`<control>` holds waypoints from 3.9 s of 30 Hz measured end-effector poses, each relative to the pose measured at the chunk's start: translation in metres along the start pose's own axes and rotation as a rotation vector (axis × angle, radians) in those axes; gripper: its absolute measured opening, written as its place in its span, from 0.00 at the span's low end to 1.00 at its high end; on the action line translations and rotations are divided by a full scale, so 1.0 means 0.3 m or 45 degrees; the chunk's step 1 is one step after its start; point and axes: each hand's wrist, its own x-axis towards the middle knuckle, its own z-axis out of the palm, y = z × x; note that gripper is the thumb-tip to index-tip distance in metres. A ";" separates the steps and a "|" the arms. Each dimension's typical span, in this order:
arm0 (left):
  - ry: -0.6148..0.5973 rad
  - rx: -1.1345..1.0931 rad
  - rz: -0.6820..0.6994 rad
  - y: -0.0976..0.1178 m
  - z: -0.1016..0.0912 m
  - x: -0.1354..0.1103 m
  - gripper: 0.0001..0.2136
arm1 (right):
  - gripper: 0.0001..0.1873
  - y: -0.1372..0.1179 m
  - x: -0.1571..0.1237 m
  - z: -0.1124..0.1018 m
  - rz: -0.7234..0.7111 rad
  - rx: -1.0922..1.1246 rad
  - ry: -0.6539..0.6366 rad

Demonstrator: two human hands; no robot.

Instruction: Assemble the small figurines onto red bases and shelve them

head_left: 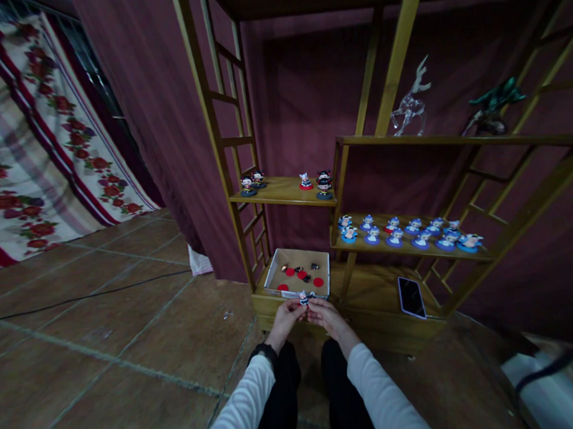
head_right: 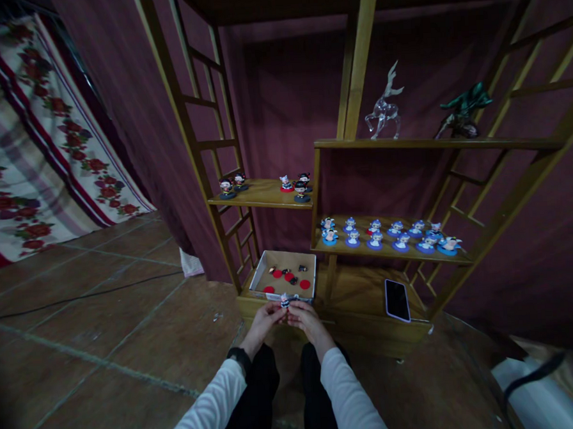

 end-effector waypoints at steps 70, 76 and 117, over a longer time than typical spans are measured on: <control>-0.013 -0.047 0.092 -0.074 -0.001 0.011 0.20 | 0.18 -0.001 -0.004 -0.022 -0.087 0.036 -0.050; 0.003 -0.039 0.122 -0.087 0.000 0.020 0.20 | 0.17 0.001 0.001 -0.023 -0.076 0.025 -0.066; 0.025 -0.032 0.100 -0.032 0.019 -0.008 0.19 | 0.16 -0.007 -0.007 -0.012 -0.094 0.064 0.001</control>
